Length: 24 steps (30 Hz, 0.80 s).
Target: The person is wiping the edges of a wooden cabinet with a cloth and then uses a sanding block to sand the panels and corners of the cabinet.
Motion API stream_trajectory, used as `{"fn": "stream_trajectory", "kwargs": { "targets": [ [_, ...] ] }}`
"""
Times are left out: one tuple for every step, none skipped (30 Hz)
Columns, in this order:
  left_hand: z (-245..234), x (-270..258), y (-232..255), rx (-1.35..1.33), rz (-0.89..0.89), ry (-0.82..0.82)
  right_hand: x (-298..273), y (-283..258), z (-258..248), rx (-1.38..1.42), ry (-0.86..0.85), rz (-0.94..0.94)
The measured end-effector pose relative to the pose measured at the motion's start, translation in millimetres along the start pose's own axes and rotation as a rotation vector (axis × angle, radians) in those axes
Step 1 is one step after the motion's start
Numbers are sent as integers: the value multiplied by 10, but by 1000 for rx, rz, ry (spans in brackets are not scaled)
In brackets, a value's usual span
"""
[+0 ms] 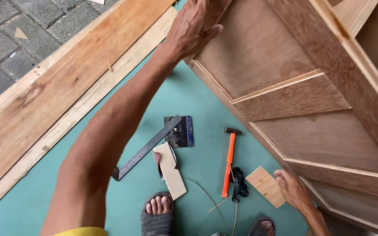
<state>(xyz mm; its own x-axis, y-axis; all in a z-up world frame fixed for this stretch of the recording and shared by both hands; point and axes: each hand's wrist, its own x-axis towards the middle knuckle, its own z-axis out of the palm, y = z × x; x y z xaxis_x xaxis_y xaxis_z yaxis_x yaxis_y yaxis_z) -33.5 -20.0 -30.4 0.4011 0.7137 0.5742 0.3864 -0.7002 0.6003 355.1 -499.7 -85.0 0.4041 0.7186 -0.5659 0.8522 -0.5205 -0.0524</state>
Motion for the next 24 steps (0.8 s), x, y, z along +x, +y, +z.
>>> {"fn": "stream_trajectory", "kwargs": {
  "targets": [
    [-106,-106,11,9,-2,-16,68,74,75,13,-13,-4],
    [-168,-212,49,27,79,-27,83,187,156,-37,157,-94],
    [-221,-310,87,44,161,-39,105,307,239,-89,328,-181],
    [-400,-410,267,26,163,-61,61,173,224,-80,314,-158],
    [-581,-496,440,-10,160,-106,32,48,203,-51,350,-270],
    [-753,-554,610,-49,163,-150,7,-64,180,-20,393,-377],
    [-847,-689,760,-69,172,-171,-56,-225,194,-11,387,-348],
    [-975,-816,895,-59,222,-154,-71,-404,187,98,284,-324],
    [-1123,-934,1023,-50,272,-137,-85,-590,171,208,183,-299],
    [-1172,-1067,1157,-56,278,-149,-67,-647,308,219,183,-289],
    [-1247,-1196,1290,-47,206,-179,-62,-721,437,138,120,-236],
    [-1359,-1307,1408,-23,139,-198,29,-838,527,57,67,-199],
    [-1359,-1494,1488,-14,150,-196,-114,-931,515,65,78,-205],
    [-1381,-1618,1535,-119,-77,-230,-134,-1073,429,77,24,-174],
    [-1412,-1735,1577,-229,-303,-266,-173,-1223,333,89,-30,-142],
    [-1413,-1849,1624,-205,-284,-242,-69,-1112,458,92,-3,-169],
    [-1411,-1963,1659,-274,-388,-270,51,-1011,582,127,-65,-159],
    [-1413,-2092,1688,-342,-496,-296,186,-927,715,160,-132,-153],
    [-1432,-2122,1723,-318,-480,-270,318,-908,732,161,-109,-184],
    [-1446,-2173,1768,-377,-459,-307,425,-878,763,183,-94,-206],
    [-1453,-2224,1803,-435,-436,-345,545,-854,796,206,-80,-228],
    [-1459,-2169,1874,-413,-431,-323,441,-1101,498,203,-69,-257],
    [-1457,-2116,1940,-474,-558,-348,325,-1338,208,329,-32,-251],
    [-1454,-2086,2021,-536,-691,-371,173,-1555,-54,457,-5,-245]
  ]
}}
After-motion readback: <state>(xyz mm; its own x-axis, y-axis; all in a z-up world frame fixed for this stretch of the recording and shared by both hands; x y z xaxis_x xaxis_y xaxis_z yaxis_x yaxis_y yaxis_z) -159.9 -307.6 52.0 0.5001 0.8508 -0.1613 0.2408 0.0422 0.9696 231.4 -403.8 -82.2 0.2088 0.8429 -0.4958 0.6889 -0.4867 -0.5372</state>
